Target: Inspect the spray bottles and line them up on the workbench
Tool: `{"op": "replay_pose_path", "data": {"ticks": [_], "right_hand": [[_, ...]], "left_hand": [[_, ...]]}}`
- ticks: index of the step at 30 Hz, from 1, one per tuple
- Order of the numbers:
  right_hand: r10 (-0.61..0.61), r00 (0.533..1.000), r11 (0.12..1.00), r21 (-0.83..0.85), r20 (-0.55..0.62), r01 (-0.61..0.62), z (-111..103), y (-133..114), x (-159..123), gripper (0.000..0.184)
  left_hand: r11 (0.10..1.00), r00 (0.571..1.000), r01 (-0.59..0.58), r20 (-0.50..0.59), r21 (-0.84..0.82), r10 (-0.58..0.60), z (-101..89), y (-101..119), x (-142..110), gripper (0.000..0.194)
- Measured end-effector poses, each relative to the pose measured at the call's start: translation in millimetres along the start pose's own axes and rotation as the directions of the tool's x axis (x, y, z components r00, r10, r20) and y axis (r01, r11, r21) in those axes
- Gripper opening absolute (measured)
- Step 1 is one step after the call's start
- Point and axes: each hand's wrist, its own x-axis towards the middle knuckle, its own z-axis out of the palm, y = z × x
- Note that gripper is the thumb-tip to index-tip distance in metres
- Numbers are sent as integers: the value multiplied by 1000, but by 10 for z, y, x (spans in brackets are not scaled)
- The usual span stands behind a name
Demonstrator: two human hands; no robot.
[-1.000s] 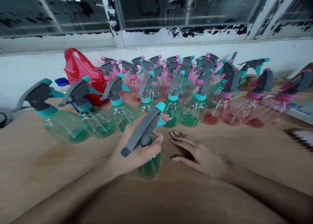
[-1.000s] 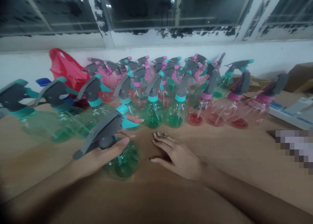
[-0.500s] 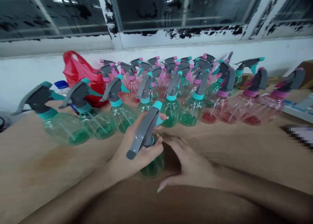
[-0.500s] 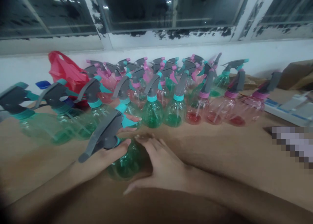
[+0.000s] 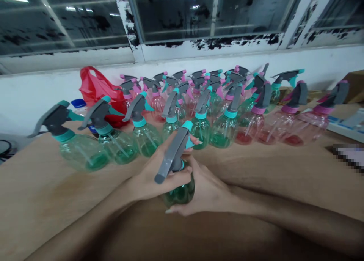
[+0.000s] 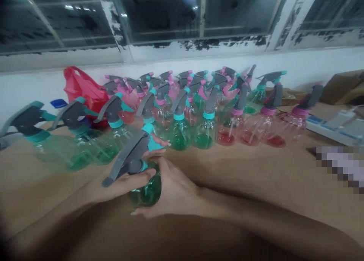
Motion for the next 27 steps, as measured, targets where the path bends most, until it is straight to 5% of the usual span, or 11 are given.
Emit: {"op": "replay_pose_path", "data": {"ticks": [7,11,15,18,23,27], "right_hand": [[48,999,999,23,4,-49,54,-37,-1,94],[0,999,1000,10,53,-1,66,-104,43,79],[-10,998,1000,8,63,10,39,-71,11,95],[-24,994,1000,5,104,23,-52,14,-37,107],[-134,978,988,-61,157,145,-297,185,-117,95],[8,978,980,-197,209,34,-361,400,-259,97]], "left_hand": [[995,996,8,91,-101,1,-72,0,2,57],[990,996,73,59,-119,-67,-57,86,10,52],[994,1000,25,-2,-106,-26,-22,81,12,46],[998,1000,-10,7,-62,10,-14,28,11,46],[986,993,-111,-36,122,116,-18,6,20,48],[978,991,-101,-70,181,115,6,23,29,43]]}}
